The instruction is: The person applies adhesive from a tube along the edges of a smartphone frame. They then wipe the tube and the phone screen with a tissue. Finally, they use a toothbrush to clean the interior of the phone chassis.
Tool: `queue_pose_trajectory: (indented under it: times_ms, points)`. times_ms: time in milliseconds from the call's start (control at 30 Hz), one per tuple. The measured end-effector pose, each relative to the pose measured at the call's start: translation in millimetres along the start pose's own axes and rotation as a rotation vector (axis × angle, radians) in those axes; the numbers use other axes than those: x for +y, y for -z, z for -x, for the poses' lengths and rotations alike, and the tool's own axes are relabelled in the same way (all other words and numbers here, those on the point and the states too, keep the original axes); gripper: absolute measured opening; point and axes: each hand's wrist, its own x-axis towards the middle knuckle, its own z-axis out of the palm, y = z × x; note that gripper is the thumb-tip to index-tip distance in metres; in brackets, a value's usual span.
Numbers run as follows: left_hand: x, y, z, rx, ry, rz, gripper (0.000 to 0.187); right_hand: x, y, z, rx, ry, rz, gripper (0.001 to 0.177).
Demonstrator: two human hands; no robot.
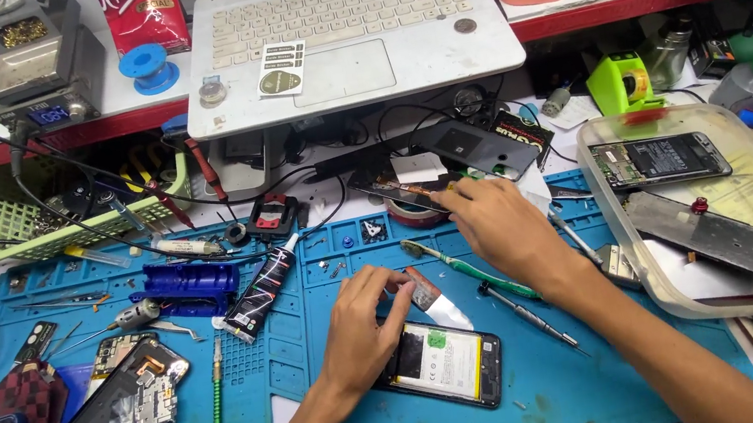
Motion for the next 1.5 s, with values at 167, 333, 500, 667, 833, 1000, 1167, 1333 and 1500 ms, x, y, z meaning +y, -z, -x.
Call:
queue_pose_trajectory:
  times_ms: [167,333,500,667,833,1000,1167,1333,1500]
  points:
    - [-5,1,0,-0.014,-0.014,-0.022,0.019,-25,5,27,-0.059,-0.146,-0.27,0.014]
    - [3,1,-6,-0.016,-0.037,-0.011,0.013,-25,5,56,0.045,-0.215,-0.379,0.035]
    - [33,2,-13,-0.019,0.182,0.234,0.015,-30,23,70,0.206,-0.162,-0.623,0.019]
    - [50,-5,-23,-0.123,0.248,0.326,0.022,-24,22,78,0.227,-0.14,-0.636,0.015]
    - [65,-16,-33,-0.182,0.423,0.592,0.029,-38,45,81,0.233,-0.369,-0.861,0.012]
    - [84,-40,-40,-0.221,0.426,0.853,0.049,-41,48,86,0.421,-0.355,-1.042,0.009]
    - [105,-52,-50,-0.137,0.569,1.106,0.059,-36,54,94,0.469,-0.355,-1.01,0.033]
    - [118,-59,-50,-0.153,0.628,1.221,0.055,-25,41,101,0.432,-0.447,-1.153,0.067]
    - [117,-60,-49,-0.245,0.492,1.163,0.048,-22,42,100,0.375,-0.337,-1.231,0.038]
